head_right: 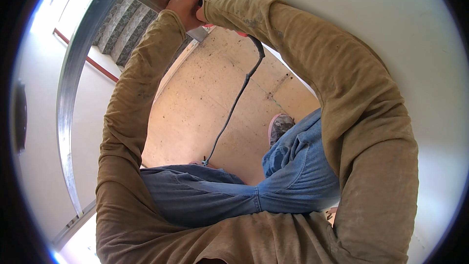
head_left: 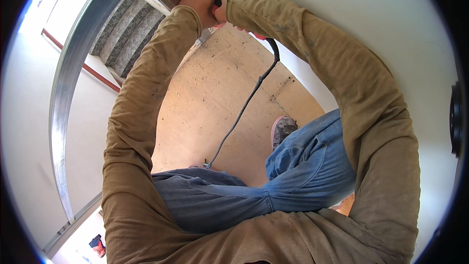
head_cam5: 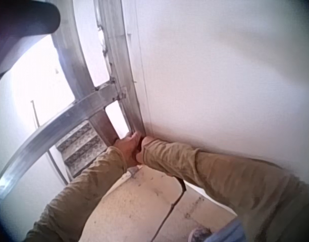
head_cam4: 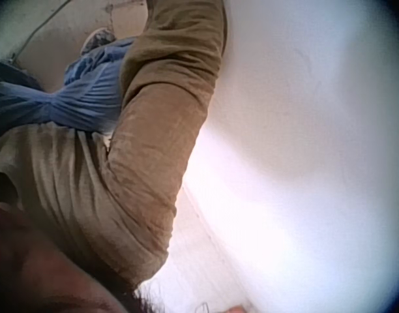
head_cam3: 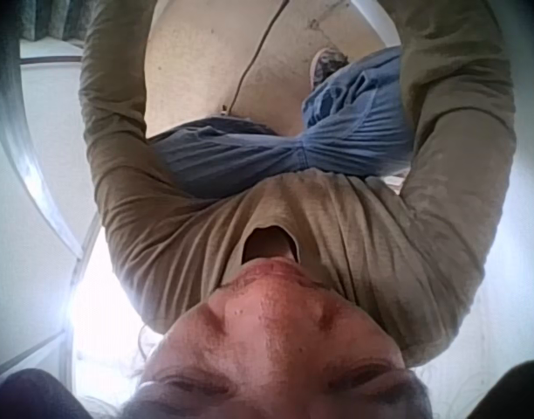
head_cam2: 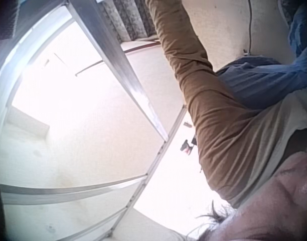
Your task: The person uses a power drill to make holes in metal framing, then uses a screwdriver to secure hardware. The person also sorts small screws from a plastic bag into a container.
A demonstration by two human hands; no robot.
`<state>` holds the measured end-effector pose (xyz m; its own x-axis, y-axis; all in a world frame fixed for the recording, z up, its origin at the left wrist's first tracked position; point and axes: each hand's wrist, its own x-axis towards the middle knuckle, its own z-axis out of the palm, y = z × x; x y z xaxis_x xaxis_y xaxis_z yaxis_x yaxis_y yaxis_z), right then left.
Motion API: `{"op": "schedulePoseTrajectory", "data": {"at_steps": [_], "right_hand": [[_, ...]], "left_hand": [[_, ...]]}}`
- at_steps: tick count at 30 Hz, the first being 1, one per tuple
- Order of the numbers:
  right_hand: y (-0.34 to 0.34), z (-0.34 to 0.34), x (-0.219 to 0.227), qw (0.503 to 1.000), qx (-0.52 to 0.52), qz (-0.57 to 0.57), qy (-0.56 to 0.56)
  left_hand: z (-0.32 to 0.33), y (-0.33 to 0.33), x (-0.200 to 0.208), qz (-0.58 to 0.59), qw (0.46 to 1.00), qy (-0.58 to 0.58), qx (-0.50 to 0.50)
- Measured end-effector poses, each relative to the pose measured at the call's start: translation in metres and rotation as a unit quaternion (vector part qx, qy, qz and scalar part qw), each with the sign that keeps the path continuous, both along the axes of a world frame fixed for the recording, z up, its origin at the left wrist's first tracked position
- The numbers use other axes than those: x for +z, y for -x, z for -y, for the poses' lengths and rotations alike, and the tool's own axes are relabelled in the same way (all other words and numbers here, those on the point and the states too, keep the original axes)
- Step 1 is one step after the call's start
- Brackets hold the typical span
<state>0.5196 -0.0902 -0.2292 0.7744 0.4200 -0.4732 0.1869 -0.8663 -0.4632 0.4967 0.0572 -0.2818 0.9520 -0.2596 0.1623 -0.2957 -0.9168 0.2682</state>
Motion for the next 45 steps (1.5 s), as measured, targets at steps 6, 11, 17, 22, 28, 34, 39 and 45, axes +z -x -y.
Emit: {"op": "schedulePoseTrajectory", "data": {"at_steps": [6, 11, 17, 22, 28, 34, 39, 45], "right_hand": [[0.002, -0.001, 0.005, 1.000, -0.002, 0.004, 0.015], [0.007, 0.001, 0.006, 1.000, -0.011, 0.011, -0.009], [0.000, -0.004, 0.000, 0.998, -0.036, -0.044, 0.033], [0.000, -0.004, 0.002, 0.999, -0.046, -0.021, 0.018], [0.006, -0.006, 0.004, 1.000, -0.019, -0.002, 0.025], [0.005, -0.001, 0.007, 1.000, -0.026, -0.002, 0.013], [0.008, -0.003, 0.015, 0.997, -0.053, -0.033, 0.052], [0.009, -0.001, 0.014, 0.997, -0.050, -0.049, 0.041]], "left_hand": [[0.002, 0.001, 0.001, -0.015, 1.000, 0.000, 0.019], [0.002, 0.002, 0.000, -0.004, 1.000, -0.006, 0.009], [0.002, 0.001, 0.002, -0.026, 0.999, -0.020, 0.037], [0.003, 0.004, 0.009, -0.036, 0.999, -0.001, 0.021], [0.000, 0.002, -0.002, -0.027, 0.999, -0.014, 0.031], [0.002, 0.001, 0.001, -0.038, 0.999, -0.004, 0.025], [0.004, 0.001, -0.002, -0.025, 0.999, 0.008, 0.024], [0.002, 0.002, -0.001, -0.032, 0.999, 0.007, 0.027]]}}
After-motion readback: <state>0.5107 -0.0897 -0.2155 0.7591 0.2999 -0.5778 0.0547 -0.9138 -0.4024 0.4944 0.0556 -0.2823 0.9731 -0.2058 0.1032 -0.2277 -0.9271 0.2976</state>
